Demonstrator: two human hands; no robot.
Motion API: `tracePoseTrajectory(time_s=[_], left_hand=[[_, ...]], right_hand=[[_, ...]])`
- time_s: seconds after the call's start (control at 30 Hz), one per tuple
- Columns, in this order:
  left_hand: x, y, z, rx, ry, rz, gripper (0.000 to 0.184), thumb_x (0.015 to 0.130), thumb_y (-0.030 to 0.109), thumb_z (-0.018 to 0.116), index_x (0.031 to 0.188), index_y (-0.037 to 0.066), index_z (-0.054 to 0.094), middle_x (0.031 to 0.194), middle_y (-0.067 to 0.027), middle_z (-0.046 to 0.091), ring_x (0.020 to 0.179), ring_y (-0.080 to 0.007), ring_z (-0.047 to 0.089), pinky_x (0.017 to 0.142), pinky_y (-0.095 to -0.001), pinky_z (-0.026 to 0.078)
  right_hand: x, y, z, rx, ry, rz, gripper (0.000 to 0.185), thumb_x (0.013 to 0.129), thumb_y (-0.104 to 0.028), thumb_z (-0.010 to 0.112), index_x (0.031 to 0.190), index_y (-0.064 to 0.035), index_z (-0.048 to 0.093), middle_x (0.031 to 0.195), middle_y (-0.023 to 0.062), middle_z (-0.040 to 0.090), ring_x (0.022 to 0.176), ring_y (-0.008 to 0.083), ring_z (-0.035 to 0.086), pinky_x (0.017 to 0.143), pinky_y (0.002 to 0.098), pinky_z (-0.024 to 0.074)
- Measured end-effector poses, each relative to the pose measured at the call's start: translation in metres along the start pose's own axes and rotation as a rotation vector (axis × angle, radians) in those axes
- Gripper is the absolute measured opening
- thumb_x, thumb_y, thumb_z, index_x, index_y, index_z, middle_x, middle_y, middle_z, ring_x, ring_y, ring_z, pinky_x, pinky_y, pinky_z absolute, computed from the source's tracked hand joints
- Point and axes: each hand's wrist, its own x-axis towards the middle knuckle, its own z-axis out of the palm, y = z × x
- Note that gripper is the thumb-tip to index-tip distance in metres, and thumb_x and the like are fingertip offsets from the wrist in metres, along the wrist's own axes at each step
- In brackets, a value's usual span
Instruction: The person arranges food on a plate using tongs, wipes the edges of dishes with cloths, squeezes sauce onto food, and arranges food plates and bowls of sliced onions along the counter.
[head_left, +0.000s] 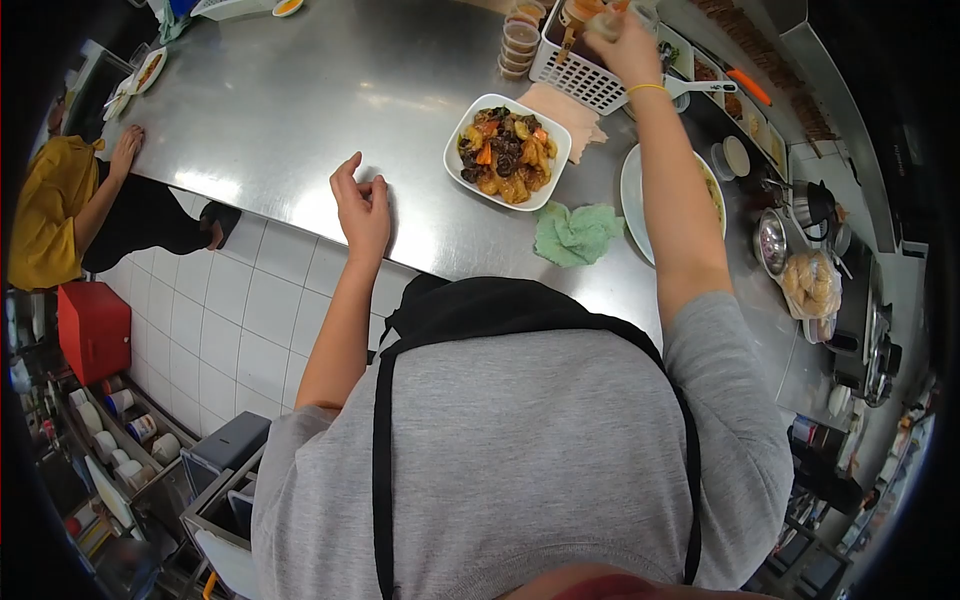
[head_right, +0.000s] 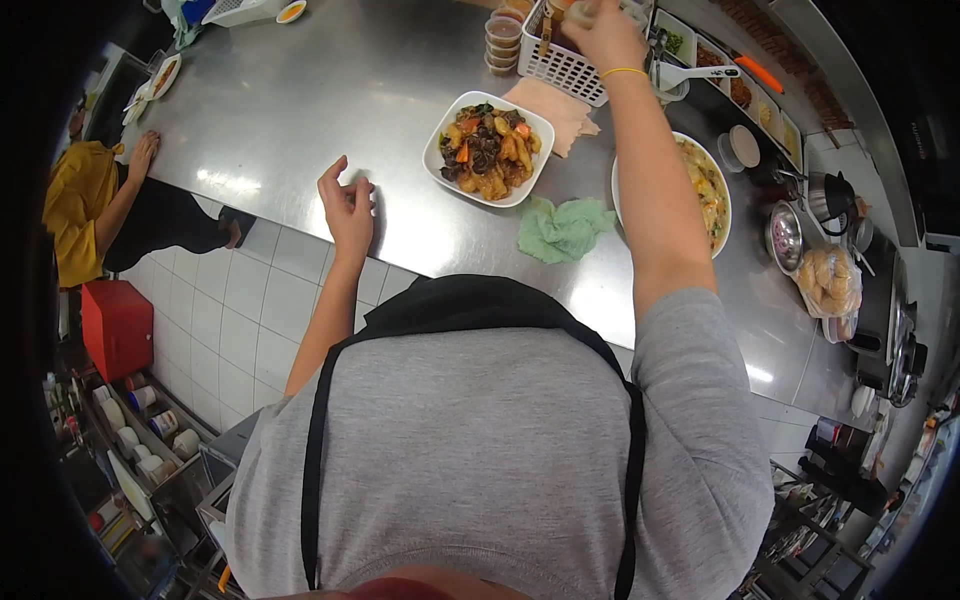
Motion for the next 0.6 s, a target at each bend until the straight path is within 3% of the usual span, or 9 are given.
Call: tracePoseTrajectory(time_s=[0.07, 0.13, 0.17, 0.23, 0.3, 0.4, 0.43, 0.47, 0.6], left_hand=[[-0.001, 0.002, -0.001, 0.017, 0.002, 0.003, 0.036, 0.084, 0.009, 0.052, 0.118, 0.004, 0.042, 0.116, -0.0108, 0.042, 0.077, -0.0159, 0.056, 0.068, -0.0280, 0.046], [0.000, 0.002, 0.000, 0.030, -0.001, 0.011, 0.036, 0.084, 0.009, 0.052, 0.118, 0.004, 0.042, 0.116, -0.0107, 0.042, 0.077, -0.0160, 0.056, 0.068, -0.0281, 0.046], [0.000, 0.001, 0.001, 0.029, -0.002, 0.007, 0.036, 0.084, 0.009, 0.052, 0.118, 0.004, 0.042, 0.116, -0.0105, 0.042, 0.077, -0.0158, 0.056, 0.068, -0.0281, 0.046], [0.000, 0.000, 0.003, 0.029, -0.008, 0.004, 0.036, 0.084, 0.009, 0.052, 0.118, 0.004, 0.042, 0.116, -0.0102, 0.042, 0.077, -0.0155, 0.056, 0.068, -0.0281, 0.046], [0.000, 0.000, 0.002, 0.021, 0.002, 0.006, 0.036, 0.084, 0.009, 0.052, 0.118, 0.005, 0.043, 0.115, -0.0100, 0.043, 0.078, -0.0153, 0.056, 0.068, -0.0280, 0.045], [0.000, -0.003, 0.001, 0.029, -0.003, 0.003, 0.036, 0.083, 0.010, 0.053, 0.118, 0.006, 0.043, 0.115, -0.0099, 0.043, 0.078, -0.0158, 0.056, 0.068, -0.0282, 0.046], [0.000, -0.002, 0.001, 0.029, 0.002, 0.004, 0.036, 0.083, 0.010, 0.053, 0.118, 0.006, 0.043, 0.115, -0.0099, 0.043, 0.078, -0.0158, 0.056, 0.068, -0.0282, 0.046], [-0.001, -0.001, 0.001, 0.028, 0.003, 0.003, 0.036, 0.083, 0.010, 0.053, 0.118, 0.005, 0.043, 0.114, -0.0099, 0.044, 0.078, -0.0161, 0.055, 0.068, -0.0282, 0.046], [0.000, -0.003, 0.002, 0.008, -0.003, 0.012, 0.035, 0.083, 0.010, 0.053, 0.117, 0.005, 0.044, 0.114, -0.0096, 0.044, 0.078, -0.0163, 0.055, 0.068, -0.0284, 0.046]], right_hand=[[0.003, -0.016, -0.034, 0.148, 0.141, -0.118, 0.045, 0.065, -0.028, 0.068, 0.100, -0.0043, 0.051, 0.086, 0.0204, 0.059, 0.082, 0.0349, 0.059, 0.074, 0.0374, 0.0463], [0.004, -0.040, -0.073, 0.175, 0.311, -0.078, 0.039, 0.071, -0.026, 0.067, 0.098, -0.0040, 0.050, 0.087, 0.0134, 0.058, 0.079, 0.0213, 0.057, 0.072, 0.0322, 0.0455], [0.012, -0.035, -0.071, 0.582, 0.407, -0.235, 0.037, 0.077, -0.024, 0.065, 0.103, -0.0031, 0.048, 0.093, 0.0075, 0.057, 0.085, 0.0171, 0.054, 0.075, 0.0302, 0.0442], [0.012, -0.052, -0.076, 0.852, 0.398, -0.126, 0.039, 0.081, -0.023, 0.063, 0.109, -0.0019, 0.046, 0.101, 0.0062, 0.055, 0.091, 0.0168, 0.053, 0.080, 0.0296, 0.0425], [0.005, -0.045, -0.064, 1.047, 0.179, -0.040, 0.046, 0.079, -0.022, 0.065, 0.115, -0.0024, 0.044, 0.105, 0.0077, 0.054, 0.097, 0.0173, 0.051, 0.085, 0.0289, 0.0404], [-0.010, -0.017, -0.056, 0.513, -0.224, -0.037, 0.060, 0.070, -0.039, 0.069, 0.109, 0.0016, 0.050, 0.098, 0.0120, 0.060, 0.088, 0.0194, 0.058, 0.076, 0.0288, 0.0451], [-0.019, -0.034, -0.064, 0.382, -0.470, -0.159, 0.057, 0.071, -0.039, 0.069, 0.107, 0.0005, 0.051, 0.095, 0.0061, 0.059, 0.084, 0.0125, 0.055, 0.072, 0.0256, 0.0435], [-0.037, -0.051, -0.075, 0.463, -0.598, -0.133, 0.057, 0.061, -0.035, 0.074, 0.104, -0.0020, 0.056, 0.094, 0.0186, 0.060, 0.085, 0.0275, 0.059, 0.075, 0.0333, 0.0454], [-0.046, -0.052, -0.074, -0.100, -0.980, -0.409, 0.055, 0.059, -0.037, 0.074, 0.102, -0.0069, 0.059, 0.088, 0.0146, 0.062, 0.084, 0.0273, 0.059, 0.073, 0.0347, 0.0457]])
